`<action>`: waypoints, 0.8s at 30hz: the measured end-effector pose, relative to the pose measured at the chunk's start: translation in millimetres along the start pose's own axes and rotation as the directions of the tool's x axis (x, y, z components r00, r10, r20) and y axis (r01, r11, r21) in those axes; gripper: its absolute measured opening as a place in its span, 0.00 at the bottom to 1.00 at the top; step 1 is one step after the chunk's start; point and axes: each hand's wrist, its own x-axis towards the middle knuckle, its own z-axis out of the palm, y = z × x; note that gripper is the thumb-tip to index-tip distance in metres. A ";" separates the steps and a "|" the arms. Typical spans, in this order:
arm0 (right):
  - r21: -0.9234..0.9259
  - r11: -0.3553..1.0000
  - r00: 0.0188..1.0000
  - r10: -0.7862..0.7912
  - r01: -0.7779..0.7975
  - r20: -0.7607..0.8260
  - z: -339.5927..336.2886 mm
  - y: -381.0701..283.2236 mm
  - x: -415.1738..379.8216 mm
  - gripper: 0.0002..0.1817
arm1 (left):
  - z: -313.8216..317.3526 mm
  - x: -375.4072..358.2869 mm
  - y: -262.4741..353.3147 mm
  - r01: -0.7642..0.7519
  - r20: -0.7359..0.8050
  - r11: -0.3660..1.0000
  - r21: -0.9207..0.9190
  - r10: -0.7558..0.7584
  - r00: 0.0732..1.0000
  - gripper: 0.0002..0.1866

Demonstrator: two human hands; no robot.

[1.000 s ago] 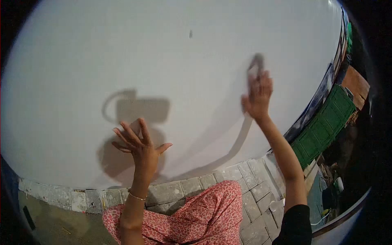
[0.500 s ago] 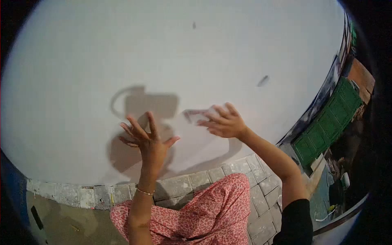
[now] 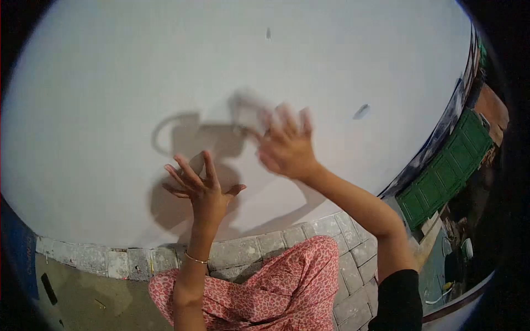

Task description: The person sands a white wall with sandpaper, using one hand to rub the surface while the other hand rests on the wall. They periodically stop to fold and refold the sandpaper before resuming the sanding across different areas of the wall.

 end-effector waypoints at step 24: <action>-0.084 0.922 0.905 -0.349 0.378 0.243 3.6 12.2 -51.2 0.33 | -2.4 -0.7 -0.6 0.031 0.030 0.997 -0.077 -0.029 0.999 0.65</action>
